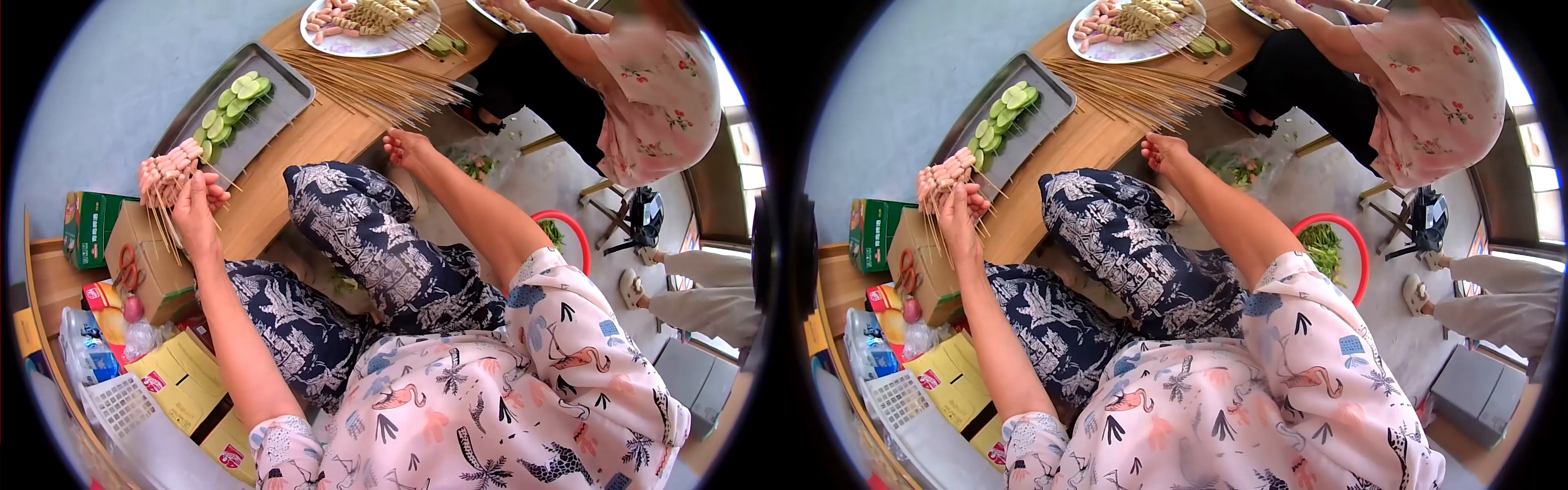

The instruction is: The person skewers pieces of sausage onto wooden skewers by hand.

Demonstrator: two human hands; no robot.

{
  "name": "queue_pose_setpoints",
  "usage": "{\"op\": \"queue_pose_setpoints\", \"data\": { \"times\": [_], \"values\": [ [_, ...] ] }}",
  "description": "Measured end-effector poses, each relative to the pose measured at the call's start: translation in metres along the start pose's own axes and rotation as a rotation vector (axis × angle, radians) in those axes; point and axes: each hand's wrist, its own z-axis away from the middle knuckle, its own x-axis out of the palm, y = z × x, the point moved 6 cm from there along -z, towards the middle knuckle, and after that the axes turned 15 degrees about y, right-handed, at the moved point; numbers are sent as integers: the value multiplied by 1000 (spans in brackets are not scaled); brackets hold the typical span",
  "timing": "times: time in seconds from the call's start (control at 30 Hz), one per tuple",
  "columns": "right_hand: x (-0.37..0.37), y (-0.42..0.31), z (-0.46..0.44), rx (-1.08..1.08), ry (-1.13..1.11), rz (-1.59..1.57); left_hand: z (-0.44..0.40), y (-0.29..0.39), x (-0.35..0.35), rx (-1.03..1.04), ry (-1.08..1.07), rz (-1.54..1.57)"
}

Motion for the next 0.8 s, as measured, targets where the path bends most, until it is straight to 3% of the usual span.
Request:
{"op": "queue_pose_setpoints", "data": {
  "times": [0.33,0.6,0.8],
  "values": [
    [3,-12,102,68,-394,75,8,3,23,-17,-120,81],
    [41,-48,233,-230,-632,224,18,10,46,-118,-310,149],
    [103,-30,277,-507,-803,672,29,31,51,-270,-399,644]
  ]
}}
